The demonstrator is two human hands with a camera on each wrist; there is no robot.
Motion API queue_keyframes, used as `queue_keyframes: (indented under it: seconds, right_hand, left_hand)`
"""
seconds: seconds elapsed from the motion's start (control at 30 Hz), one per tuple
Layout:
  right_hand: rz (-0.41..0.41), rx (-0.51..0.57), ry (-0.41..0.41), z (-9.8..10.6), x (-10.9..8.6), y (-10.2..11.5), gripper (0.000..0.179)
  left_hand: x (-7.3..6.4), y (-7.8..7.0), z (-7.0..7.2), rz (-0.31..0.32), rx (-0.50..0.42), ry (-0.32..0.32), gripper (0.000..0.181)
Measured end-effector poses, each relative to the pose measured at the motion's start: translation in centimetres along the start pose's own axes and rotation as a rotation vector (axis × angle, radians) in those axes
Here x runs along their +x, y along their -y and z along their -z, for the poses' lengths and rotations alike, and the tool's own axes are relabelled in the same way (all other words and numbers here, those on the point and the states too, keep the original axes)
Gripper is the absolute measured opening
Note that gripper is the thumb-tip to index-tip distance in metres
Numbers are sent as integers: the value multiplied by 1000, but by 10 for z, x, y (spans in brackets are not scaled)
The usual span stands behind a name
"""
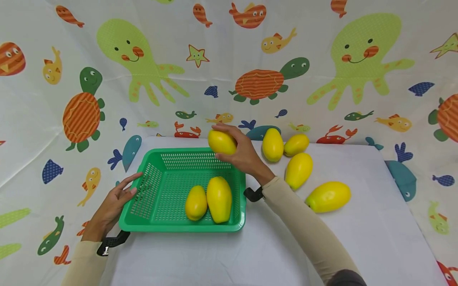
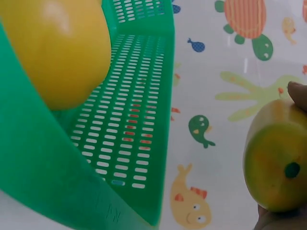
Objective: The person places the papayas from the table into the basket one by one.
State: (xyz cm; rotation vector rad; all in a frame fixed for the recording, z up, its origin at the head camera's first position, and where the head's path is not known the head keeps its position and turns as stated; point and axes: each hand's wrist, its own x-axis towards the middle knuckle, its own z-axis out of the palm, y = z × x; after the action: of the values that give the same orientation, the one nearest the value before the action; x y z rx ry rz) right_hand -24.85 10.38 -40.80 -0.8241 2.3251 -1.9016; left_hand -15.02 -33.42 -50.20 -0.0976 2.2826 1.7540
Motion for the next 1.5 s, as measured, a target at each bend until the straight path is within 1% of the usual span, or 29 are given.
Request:
queue_keyframes:
  seconds: [0.2, 0.43, 0.57, 0.97, 1.27, 1.5]
  right_hand:
    - [6, 5, 26, -5, 1, 4, 74]
    - [52, 26, 40, -12, 3, 4, 75]
    - [66, 34, 47, -16, 5, 3, 75]
    - [57, 23, 105, -34, 6, 8, 74]
    - [77, 10, 169, -47, 7, 9, 72]
    - [79, -6, 199, -55, 7, 14, 71]
  left_hand:
    - [0, -1, 0, -3, -11, 4, 60]
    - [0, 0, 0, 5, -10, 4, 60]
    - [1, 1, 1, 10, -26, 11, 59]
    - [0, 1, 1, 3, -35, 15, 58]
    - [1, 1, 0, -2, -22, 7, 59]
    - [1, 1, 1, -6, -22, 7, 58]
